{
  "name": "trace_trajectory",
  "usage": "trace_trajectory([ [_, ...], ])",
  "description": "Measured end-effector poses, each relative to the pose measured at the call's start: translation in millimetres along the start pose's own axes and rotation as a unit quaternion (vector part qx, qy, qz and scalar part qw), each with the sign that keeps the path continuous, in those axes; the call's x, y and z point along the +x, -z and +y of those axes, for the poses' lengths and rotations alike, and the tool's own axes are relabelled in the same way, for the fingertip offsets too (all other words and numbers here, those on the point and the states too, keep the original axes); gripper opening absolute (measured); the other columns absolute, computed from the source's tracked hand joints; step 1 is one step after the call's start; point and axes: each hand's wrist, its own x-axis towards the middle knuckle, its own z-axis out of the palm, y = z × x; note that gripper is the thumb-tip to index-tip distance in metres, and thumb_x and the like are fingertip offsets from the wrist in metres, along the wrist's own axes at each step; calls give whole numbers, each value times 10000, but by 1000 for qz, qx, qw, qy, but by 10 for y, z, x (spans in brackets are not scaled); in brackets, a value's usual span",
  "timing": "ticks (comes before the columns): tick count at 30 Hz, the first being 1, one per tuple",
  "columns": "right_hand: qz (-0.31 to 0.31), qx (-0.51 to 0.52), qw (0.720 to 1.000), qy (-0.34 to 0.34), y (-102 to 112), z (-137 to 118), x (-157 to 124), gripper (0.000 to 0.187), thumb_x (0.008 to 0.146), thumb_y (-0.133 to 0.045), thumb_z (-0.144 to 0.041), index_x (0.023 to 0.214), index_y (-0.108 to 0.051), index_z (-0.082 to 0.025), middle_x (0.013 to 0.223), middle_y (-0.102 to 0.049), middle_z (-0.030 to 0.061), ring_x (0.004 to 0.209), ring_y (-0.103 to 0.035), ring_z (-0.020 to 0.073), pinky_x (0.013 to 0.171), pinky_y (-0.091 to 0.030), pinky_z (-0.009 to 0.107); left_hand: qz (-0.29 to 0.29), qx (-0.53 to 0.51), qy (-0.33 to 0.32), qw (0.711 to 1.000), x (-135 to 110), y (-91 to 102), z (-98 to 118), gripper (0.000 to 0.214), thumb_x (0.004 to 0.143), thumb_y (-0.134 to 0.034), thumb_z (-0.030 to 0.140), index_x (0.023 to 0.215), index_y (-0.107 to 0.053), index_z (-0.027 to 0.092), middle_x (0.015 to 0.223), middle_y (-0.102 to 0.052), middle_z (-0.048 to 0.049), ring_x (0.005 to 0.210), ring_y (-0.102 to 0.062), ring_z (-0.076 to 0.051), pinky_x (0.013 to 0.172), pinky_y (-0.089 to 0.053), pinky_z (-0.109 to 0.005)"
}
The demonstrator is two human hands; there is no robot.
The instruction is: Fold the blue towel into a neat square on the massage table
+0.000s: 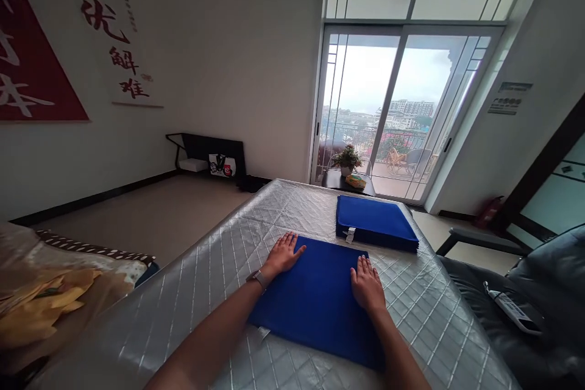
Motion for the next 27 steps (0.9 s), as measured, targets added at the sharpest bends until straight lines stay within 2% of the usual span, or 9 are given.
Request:
trace_trajectory([
  [3, 13, 18, 1000, -10, 13, -24, -26, 638, 1022, -160, -377, 1565, -252, -54, 1642, -206, 92, 1519, -163, 203, 1229, -132, 383, -9, 24, 20, 999, 18, 96, 82, 808, 989, -144, 645, 1550, -331, 95, 1613, -299, -124, 1513, -207, -268, 1241, -138, -440],
  [5, 16, 31, 999, -12, 40, -45, -34, 637, 1020, -176, -375, 1564, -258, -56, 1640, -214, 94, 1518, -168, 202, 1230, -128, 379, 3, 36, 25, 999, 25, 145, 293, 804, 997, -165, 625, 1544, -331, 60, 1605, -309, -147, 1512, -207, -281, 1242, -132, -437],
  [8, 14, 43, 999, -11, 76, -57, -50, 639, 1016, -187, -366, 1563, -251, -42, 1637, -222, 105, 1518, -168, 206, 1232, -123, 385, 31, 14, -54, 998, -12, 122, 885, 821, 1003, -130, 625, 1537, -332, 35, 1603, -308, -162, 1507, -225, -277, 1236, -172, -414],
  [12, 10, 40, 999, 18, 67, -19, -89, 629, 980, -265, -272, 1571, -241, -57, 1645, -201, 106, 1524, -138, 219, 1230, -133, 387, 19, -58, -200, 978, -110, -60, 1752, 791, 1018, -72, 598, 1540, -329, 62, 1607, -310, -142, 1507, -232, -226, 1233, -193, -390],
  [14, 16, 39, 999, 30, 50, 0, -101, 652, 957, -321, -260, 1581, -231, -90, 1650, -191, 91, 1526, -129, 221, 1229, -136, 377, -13, -86, -218, 972, -140, -139, 1966, 772, 1026, -50, 573, 1535, -341, 71, 1603, -319, -135, 1505, -236, -211, 1230, -205, -390],
  [15, 19, 41, 998, 32, 43, 4, -102, 654, 955, -331, -263, 1582, -236, -101, 1651, -194, 87, 1525, -131, 222, 1228, -138, 376, -30, -96, -213, 972, -150, -164, 1992, 769, 1027, -35, 565, 1532, -350, 77, 1599, -328, -133, 1502, -247, -209, 1227, -215, -397],
  [18, 17, 49, 999, 17, 38, -13, -84, 618, 982, -259, -272, 1570, -267, -80, 1642, -220, 98, 1523, -147, 216, 1228, -138, 382, -43, -97, -192, 976, -169, -182, 1781, 773, 1022, -25, 572, 1536, -351, 94, 1600, -325, -130, 1504, -241, -215, 1234, -196, -420],
  [22, 11, 46, 999, -14, 52, -47, -52, 643, 1012, -175, -367, 1567, -248, -51, 1643, -213, 99, 1522, -150, 199, 1231, -110, 373, -32, -64, -150, 986, -189, -95, 1127, 802, 1004, -54, 627, 1553, -324, 108, 1621, -276, -110, 1518, -189, -222, 1248, -151, -427],
  [27, 4, 45, 999, -18, 24, -36, -31, 648, 1015, -162, -379, 1574, -217, -58, 1654, -172, 87, 1527, -121, 192, 1232, -95, 378, -26, -15, -44, 999, -233, 67, 326, 871, 978, -35, 672, 1561, -289, 77, 1631, -243, -120, 1521, -174, -244, 1250, -137, -422],
])
